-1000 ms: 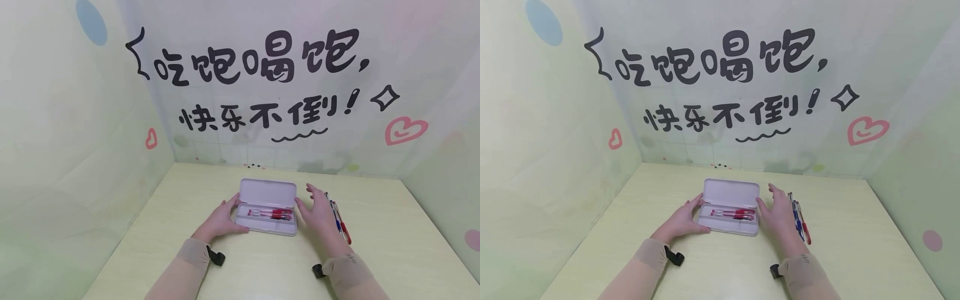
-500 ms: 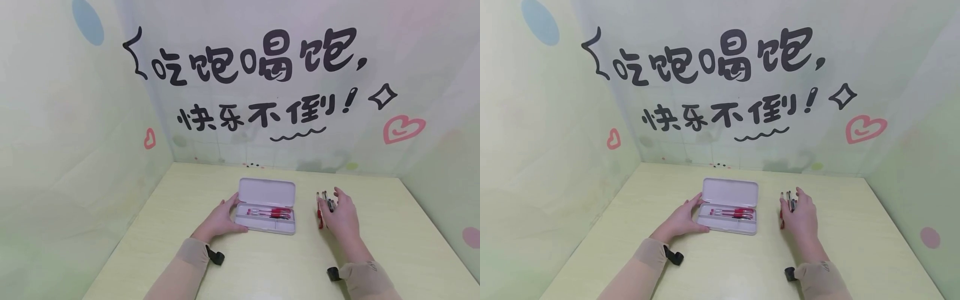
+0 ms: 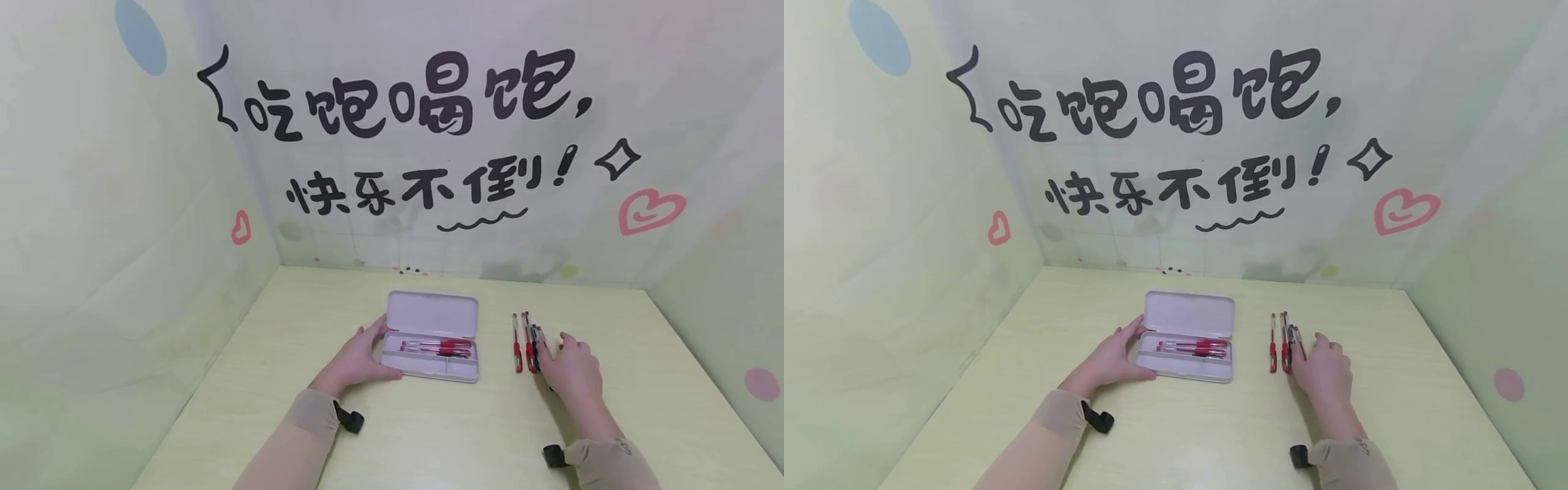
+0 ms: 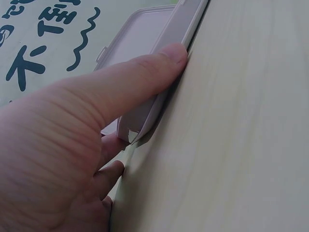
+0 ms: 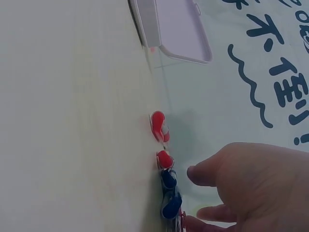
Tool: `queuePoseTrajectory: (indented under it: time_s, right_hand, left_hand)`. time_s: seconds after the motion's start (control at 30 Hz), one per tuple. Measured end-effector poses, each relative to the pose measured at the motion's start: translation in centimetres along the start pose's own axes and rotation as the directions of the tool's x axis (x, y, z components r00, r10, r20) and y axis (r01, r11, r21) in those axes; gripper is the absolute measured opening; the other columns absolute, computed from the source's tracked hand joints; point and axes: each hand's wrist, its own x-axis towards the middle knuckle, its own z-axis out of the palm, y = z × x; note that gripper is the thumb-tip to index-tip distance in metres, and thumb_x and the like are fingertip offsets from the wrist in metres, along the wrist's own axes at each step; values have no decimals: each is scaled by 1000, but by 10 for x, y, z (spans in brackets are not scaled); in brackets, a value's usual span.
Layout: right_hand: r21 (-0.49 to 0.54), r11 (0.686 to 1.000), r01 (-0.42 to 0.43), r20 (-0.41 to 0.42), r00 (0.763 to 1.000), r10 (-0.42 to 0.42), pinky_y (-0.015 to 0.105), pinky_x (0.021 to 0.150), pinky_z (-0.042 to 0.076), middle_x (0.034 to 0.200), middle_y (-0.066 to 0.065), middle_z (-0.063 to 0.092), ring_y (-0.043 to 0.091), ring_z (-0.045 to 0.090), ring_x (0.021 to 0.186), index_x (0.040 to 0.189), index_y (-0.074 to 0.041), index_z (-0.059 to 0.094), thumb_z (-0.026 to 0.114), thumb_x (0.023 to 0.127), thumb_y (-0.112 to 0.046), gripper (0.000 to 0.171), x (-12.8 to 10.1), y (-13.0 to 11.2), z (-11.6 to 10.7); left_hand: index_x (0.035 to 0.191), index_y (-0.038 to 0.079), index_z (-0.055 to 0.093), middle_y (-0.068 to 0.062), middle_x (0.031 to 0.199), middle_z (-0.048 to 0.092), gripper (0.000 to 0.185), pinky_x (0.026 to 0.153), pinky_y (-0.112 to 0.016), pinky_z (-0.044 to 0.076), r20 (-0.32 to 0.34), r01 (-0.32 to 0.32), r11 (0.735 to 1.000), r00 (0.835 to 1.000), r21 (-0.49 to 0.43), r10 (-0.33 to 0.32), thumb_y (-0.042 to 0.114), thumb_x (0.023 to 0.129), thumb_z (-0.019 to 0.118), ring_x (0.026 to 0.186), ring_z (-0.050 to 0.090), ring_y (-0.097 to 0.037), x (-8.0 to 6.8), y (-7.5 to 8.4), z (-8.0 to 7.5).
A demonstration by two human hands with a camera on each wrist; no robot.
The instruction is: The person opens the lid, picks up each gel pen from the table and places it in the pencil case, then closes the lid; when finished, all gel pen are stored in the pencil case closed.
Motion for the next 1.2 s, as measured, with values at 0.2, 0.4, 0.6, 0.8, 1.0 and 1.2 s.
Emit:
queuePoseTrajectory:
  time_s: [0.2,0.4,0.6,0.8,1.0,1.2]
  right_hand:
    - [-62,998,16,43,999,-14,72,91,61,139,53,54,71,60,118,151,21,45,51,110,-33,68,0,2,0]
    - [-58,998,15,89,996,-10,66,87,63,132,46,63,63,66,112,147,20,50,53,107,-27,61,1,5,-1]
    - [0,1000,-21,100,995,20,49,75,62,118,38,70,46,70,96,136,19,57,55,108,-25,52,2,2,-1]
    - [62,998,-34,90,996,28,31,62,49,109,29,72,34,66,86,130,13,59,60,107,-24,44,2,1,0]
    - [75,997,6,18,1000,-7,31,61,48,109,27,74,30,68,84,129,10,62,58,106,-21,39,2,-2,-1]
    - [60,993,102,-41,994,-100,30,60,48,114,25,75,27,68,82,133,6,65,58,108,-22,38,4,-16,0]
  left_hand:
    - [177,14,22,0,161,63,140,146,-49,9,6,7,1000,1000,7,-7,49,69,104,162,47,-27,-1,-1,-2]
    - [177,12,23,-1,160,64,140,146,-51,10,2,3,1000,1000,5,-3,48,69,104,162,47,-29,-1,1,-1]
    - [176,11,23,-3,160,64,140,146,-52,11,-3,10,1000,1000,-7,-10,48,69,105,163,45,-31,-1,3,-2]
    - [176,11,23,-3,159,64,140,146,-52,10,-2,11,1000,1000,-12,-11,48,69,105,163,45,-32,-2,2,-1]
    - [177,15,23,0,159,64,139,146,-51,9,4,15,1000,1000,-3,-15,46,69,105,162,46,-29,-2,2,-2]
    - [177,14,22,-1,159,64,139,146,-51,9,2,15,1000,1000,2,-15,46,69,105,163,46,-30,-2,2,-2]
